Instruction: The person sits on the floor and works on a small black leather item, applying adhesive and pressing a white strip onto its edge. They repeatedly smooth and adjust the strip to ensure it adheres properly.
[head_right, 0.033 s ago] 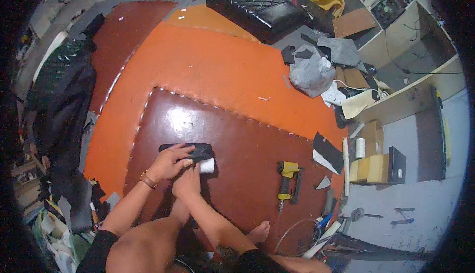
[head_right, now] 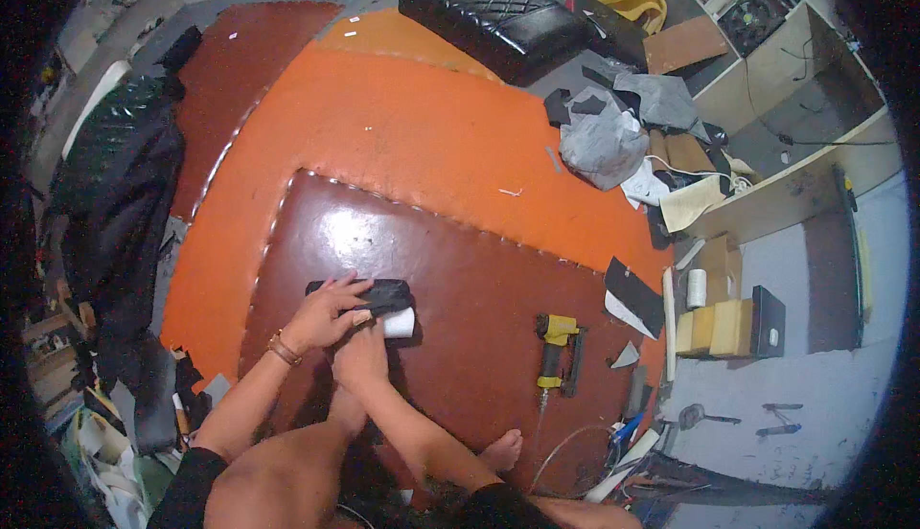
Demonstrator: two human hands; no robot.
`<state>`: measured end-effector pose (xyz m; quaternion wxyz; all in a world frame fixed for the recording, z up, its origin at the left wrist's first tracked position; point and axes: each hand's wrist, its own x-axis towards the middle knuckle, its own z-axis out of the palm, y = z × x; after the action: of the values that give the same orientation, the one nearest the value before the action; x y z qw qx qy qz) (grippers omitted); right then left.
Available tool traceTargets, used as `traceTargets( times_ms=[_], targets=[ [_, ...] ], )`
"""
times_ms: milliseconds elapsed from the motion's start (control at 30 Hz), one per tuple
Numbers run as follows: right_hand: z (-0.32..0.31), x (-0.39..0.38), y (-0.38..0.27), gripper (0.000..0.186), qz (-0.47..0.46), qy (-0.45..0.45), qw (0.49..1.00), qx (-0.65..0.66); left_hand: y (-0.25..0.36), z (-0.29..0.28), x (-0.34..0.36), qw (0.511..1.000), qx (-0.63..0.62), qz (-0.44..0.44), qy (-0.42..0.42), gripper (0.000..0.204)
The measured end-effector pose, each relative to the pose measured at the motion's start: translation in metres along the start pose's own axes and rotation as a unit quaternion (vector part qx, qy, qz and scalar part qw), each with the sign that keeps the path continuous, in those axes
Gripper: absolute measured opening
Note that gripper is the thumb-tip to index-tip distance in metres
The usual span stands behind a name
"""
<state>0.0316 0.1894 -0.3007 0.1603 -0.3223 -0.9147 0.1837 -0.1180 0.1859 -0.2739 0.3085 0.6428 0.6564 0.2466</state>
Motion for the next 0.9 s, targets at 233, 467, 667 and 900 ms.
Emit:
traceTargets(
  times_ms=[233,467,667,900],
  targets=[
    [0.020,0.008,-0.005,0.055,-0.020,-0.025,0.996,-0.087,-0.009,0.003,0.007,0.984,-0.156,-0.047,-0.069,0.034],
    [0.036,0.004,0.004,0.059,0.045,-0.070,0.996,0.012,-0.005,0.005,0.005,0.975,-0.194,-0.080,-0.072,0.039],
    [-0.014,-0.053,0.014,0.047,0.005,-0.055,0.996,0.077,0.010,0.032,-0.020,0.995,-0.098,-0.009,0.028,0.038],
    [-0.028,-0.016,0.087,0.052,0.431,0.133,0.866,0.217,0.004,0.052,-0.041,0.991,0.077,0.090,0.054,0.044]
  ],
)
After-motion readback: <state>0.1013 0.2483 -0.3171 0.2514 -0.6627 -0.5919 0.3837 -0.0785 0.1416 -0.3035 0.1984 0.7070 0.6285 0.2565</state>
